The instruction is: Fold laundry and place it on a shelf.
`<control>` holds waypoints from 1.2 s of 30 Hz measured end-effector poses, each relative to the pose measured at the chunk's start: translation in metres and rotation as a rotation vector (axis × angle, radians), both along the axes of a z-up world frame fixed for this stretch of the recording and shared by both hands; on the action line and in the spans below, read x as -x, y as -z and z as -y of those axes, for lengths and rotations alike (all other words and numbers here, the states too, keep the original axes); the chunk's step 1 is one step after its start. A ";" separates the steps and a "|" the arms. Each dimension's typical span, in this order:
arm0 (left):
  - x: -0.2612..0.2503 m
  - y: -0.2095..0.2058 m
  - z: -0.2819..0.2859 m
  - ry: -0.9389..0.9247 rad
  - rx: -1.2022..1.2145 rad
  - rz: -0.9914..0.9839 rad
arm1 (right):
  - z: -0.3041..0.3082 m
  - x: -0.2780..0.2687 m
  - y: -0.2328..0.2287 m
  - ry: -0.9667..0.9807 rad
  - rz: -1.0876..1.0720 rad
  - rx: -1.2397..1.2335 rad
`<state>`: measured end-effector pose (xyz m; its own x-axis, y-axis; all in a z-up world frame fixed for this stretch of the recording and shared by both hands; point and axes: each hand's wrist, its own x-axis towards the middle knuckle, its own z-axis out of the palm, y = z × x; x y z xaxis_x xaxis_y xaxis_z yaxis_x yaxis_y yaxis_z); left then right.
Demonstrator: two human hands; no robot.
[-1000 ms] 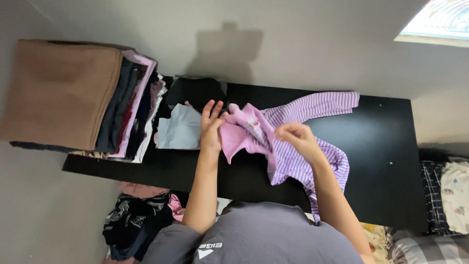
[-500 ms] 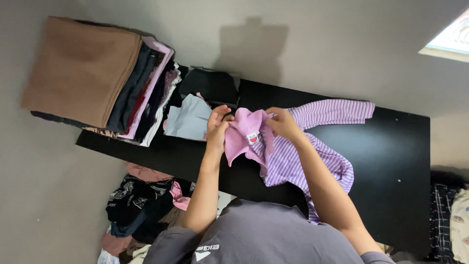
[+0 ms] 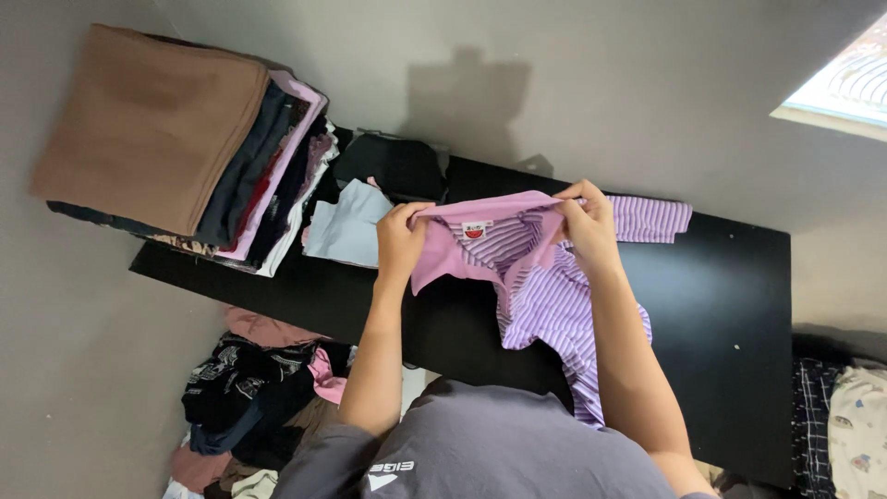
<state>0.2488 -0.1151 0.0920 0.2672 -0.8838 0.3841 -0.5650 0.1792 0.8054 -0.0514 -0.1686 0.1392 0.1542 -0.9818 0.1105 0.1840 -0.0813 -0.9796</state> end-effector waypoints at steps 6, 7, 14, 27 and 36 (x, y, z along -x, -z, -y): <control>0.015 0.007 0.016 0.041 -0.098 -0.178 | -0.004 0.011 0.001 0.061 0.091 -0.059; 0.017 0.014 0.022 0.067 -0.212 -0.303 | -0.004 0.013 0.002 0.049 0.123 -0.061; 0.008 0.063 0.046 0.572 -0.273 -1.450 | -0.046 0.028 -0.055 -0.279 0.196 -0.105; 0.056 0.056 0.043 0.208 -0.501 0.321 | -0.056 0.208 0.163 -0.100 -1.356 -0.601; 0.042 0.106 0.089 0.277 -0.769 0.491 | -0.084 0.289 0.119 0.147 -0.730 -0.429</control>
